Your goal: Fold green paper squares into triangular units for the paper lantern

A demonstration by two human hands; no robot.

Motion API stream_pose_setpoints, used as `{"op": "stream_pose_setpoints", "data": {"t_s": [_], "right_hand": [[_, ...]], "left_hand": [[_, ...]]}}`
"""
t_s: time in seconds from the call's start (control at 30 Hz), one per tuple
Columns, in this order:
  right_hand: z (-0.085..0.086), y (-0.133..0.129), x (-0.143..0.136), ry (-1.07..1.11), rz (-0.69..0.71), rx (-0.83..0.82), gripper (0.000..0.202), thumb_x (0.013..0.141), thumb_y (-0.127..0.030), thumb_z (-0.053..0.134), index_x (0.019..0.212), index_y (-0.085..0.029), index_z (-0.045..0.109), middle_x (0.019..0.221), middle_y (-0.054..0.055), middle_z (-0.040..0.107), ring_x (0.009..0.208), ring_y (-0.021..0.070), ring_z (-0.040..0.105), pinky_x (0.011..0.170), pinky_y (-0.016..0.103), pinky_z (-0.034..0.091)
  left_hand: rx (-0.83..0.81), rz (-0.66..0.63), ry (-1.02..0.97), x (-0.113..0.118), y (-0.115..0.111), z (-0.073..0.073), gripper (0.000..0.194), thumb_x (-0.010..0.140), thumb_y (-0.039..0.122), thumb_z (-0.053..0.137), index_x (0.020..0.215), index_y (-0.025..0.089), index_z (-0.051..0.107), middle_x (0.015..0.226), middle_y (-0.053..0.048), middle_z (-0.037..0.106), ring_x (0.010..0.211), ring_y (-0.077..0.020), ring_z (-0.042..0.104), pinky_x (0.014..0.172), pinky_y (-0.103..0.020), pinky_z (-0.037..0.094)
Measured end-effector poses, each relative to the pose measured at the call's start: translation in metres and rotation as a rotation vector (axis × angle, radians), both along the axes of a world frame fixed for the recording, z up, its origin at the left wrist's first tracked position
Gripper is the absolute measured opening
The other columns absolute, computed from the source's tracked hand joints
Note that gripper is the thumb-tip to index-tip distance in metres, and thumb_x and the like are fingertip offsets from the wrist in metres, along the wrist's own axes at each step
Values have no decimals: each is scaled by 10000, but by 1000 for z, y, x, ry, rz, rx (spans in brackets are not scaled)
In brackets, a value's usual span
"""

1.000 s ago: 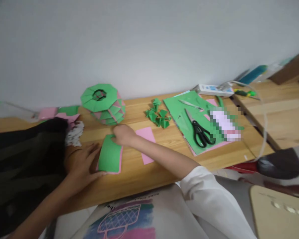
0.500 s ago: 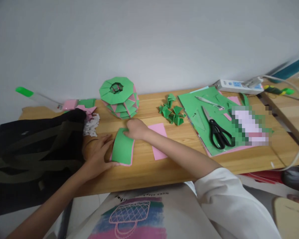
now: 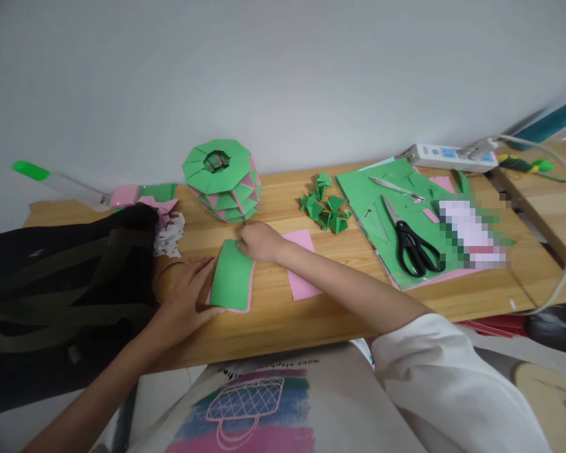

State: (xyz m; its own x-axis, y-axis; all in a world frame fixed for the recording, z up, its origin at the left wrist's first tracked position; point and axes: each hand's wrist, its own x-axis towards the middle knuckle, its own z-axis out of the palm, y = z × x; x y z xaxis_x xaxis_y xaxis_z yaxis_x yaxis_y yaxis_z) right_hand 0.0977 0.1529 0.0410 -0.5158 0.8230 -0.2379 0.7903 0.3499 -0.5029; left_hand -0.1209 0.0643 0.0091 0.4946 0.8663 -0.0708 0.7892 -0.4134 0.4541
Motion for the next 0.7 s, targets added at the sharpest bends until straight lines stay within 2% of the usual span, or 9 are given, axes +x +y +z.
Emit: {"op": "stream_pose_setpoints", "data": {"t_s": [0.1, 0.2, 0.33, 0.43, 0.53, 0.6, 0.63, 0.67, 0.7], "right_hand": [[-5, -4, 8, 81, -52, 29, 231, 847, -92, 505, 977, -101, 696, 1058, 140, 691, 1037, 228, 606, 898, 325, 425], [-9, -9, 22, 153, -167, 44, 325, 855, -49, 436, 1059, -123, 678, 1100, 124, 693, 1029, 221, 622, 881, 352, 460], [-13, -15, 36, 232, -235, 36, 350, 885, -78, 406, 1123, -140, 656, 1118, 113, 701, 983, 203, 657, 855, 359, 500], [-16, -17, 33, 277, -163, 35, 341, 873, -99, 471, 1179, -113, 620, 1184, 129, 671, 1059, 198, 629, 922, 355, 476], [-20, -18, 20, 293, -63, 48, 380, 839, -101, 542, 1215, -61, 585, 1215, 182, 632, 1141, 241, 570, 999, 422, 410], [-22, -24, 9, 309, 16, 47, 385, 820, -84, 560, 1204, -74, 592, 1196, 181, 629, 1146, 256, 550, 1005, 455, 388], [-23, -29, 4, 321, 58, 41, 385, 808, -73, 570, 1191, -90, 600, 1180, 170, 632, 1138, 255, 547, 1000, 457, 388], [-23, -35, -1, 335, 101, 32, 384, 796, -64, 580, 1176, -106, 610, 1158, 158, 638, 1122, 251, 549, 989, 452, 394], [-23, -43, -5, 350, 140, 22, 380, 785, -59, 590, 1159, -118, 619, 1133, 148, 644, 1103, 247, 552, 979, 446, 401]], "left_hand": [[46, 6, 46, 9, -16, 8, 704, 799, 275, 592, 1423, 152, 292, 1392, -196, 452, 1290, -353, 429, 1056, -551, 359], [100, 79, 43, 20, -27, 13, 724, 799, 379, 603, 1410, 136, 301, 1366, -203, 471, 1251, -374, 455, 1022, -558, 385], [130, 134, 78, 32, -19, 11, 521, 890, 398, 485, 1313, 98, 437, 1280, -216, 539, 1172, -377, 511, 972, -555, 415], [144, 140, 43, 32, -12, 8, 483, 894, 394, 488, 1284, 111, 475, 1282, -205, 547, 1188, -368, 506, 986, -546, 406], [136, 182, -35, 20, -22, 11, 401, 885, 396, 499, 1193, 147, 561, 1223, -162, 603, 1155, -332, 543, 982, -484, 423], [97, 254, -58, 6, -40, 18, 332, 906, 392, 455, 1037, 149, 639, 1051, -134, 681, 1010, -296, 625, 881, -414, 479], [81, 279, -53, -2, -51, 22, 334, 917, 399, 433, 931, 155, 662, 918, -110, 706, 874, -270, 659, 783, -375, 501], [33, 308, -39, -9, -62, 26, 345, 916, 408, 437, 844, 169, 674, 792, -79, 709, 734, -240, 666, 672, -335, 495], [-97, 375, -9, -16, -73, 30, 363, 906, 436, 450, 784, 186, 682, 676, -45, 688, 612, -215, 640, 594, -311, 464]]}}
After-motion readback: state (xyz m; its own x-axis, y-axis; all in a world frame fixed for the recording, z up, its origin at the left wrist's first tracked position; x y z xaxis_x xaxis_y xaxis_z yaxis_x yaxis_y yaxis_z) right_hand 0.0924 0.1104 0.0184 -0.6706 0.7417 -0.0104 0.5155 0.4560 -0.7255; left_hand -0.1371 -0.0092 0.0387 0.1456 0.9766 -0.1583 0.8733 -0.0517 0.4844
